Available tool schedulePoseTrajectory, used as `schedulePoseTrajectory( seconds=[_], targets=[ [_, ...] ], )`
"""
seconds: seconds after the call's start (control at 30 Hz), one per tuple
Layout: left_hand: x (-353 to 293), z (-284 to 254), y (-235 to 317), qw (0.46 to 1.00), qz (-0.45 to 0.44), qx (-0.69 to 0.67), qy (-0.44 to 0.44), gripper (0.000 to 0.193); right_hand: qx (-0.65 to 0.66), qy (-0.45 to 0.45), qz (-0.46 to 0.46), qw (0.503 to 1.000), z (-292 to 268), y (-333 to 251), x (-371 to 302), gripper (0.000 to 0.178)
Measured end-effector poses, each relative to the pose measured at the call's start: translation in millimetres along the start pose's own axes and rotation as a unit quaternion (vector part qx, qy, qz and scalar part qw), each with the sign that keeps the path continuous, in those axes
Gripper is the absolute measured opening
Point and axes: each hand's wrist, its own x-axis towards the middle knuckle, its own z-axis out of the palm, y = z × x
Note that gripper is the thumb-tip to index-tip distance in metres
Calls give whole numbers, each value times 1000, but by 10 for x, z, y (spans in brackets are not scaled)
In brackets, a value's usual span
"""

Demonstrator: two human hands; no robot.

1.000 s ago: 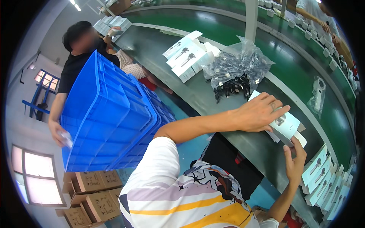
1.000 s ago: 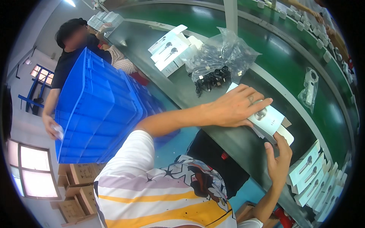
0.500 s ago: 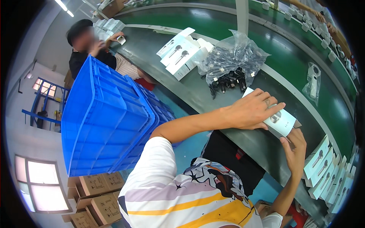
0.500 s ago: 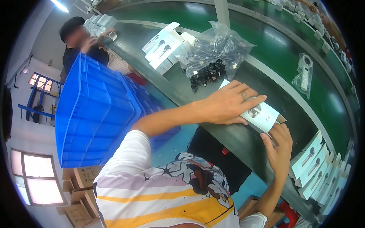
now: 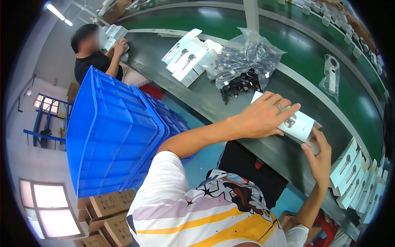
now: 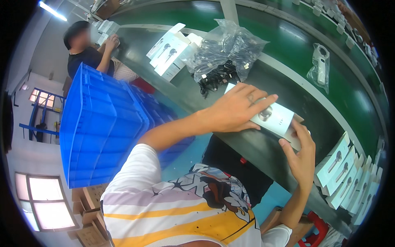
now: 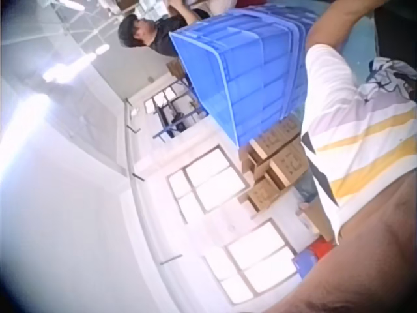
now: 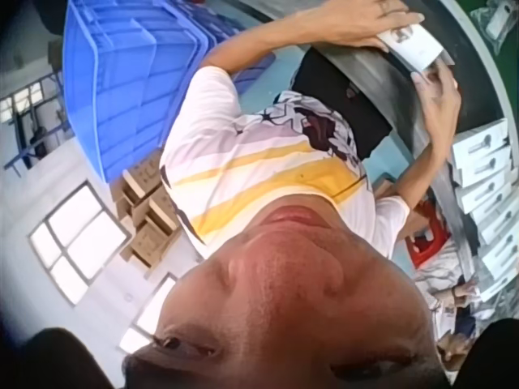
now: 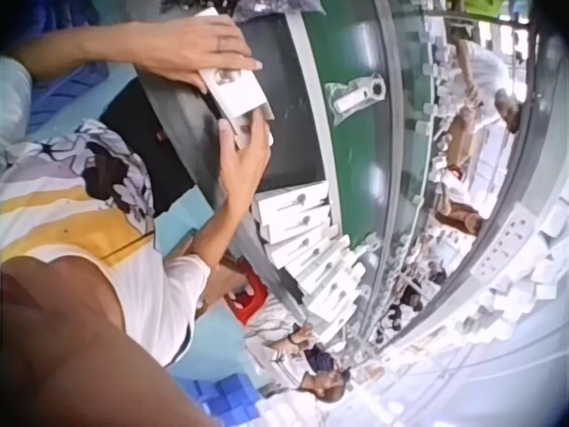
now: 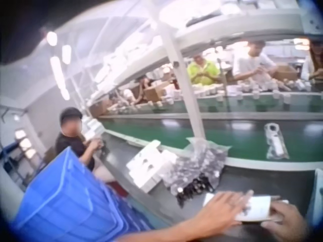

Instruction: The recorder is packaging small electronic devices into boxes along with a USB cable and an instruction sheet on a production line.

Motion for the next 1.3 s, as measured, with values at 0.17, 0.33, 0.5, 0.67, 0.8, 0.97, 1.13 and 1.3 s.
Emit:
schedulePoseTrajectory(
  seconds=[0.17,0.33,0.5,0.67,0.8,0.97,1.13,1.3],
  targets=[
    [-56,-75,17,999,-45,-6,-2,88,-49,26,-112,992,31,-72,-58,33],
    [-95,-125,51,997,-67,-2,-29,88,12,38,-69,997,94,-100,14,37],
    [-268,-603,-324,983,-163,72,31,88,10,117,-113,987,-98,3,-47,36],
    [-704,-1184,-1267,881,-320,316,145,77,63,111,-56,990,-109,120,-104,31],
    [-997,-1143,-1848,821,-464,332,22,81,82,41,-91,992,-70,80,-93,27],
    [-1244,-901,-2043,821,-380,427,21,74,593,123,-152,781,-453,-93,-318,11],
    [-732,-632,-1222,915,-196,325,140,54,634,116,-87,760,-549,413,-223,21],
    [-311,-890,-322,960,-155,7,231,46,60,-64,-105,991,130,82,92,18]
  ],
)
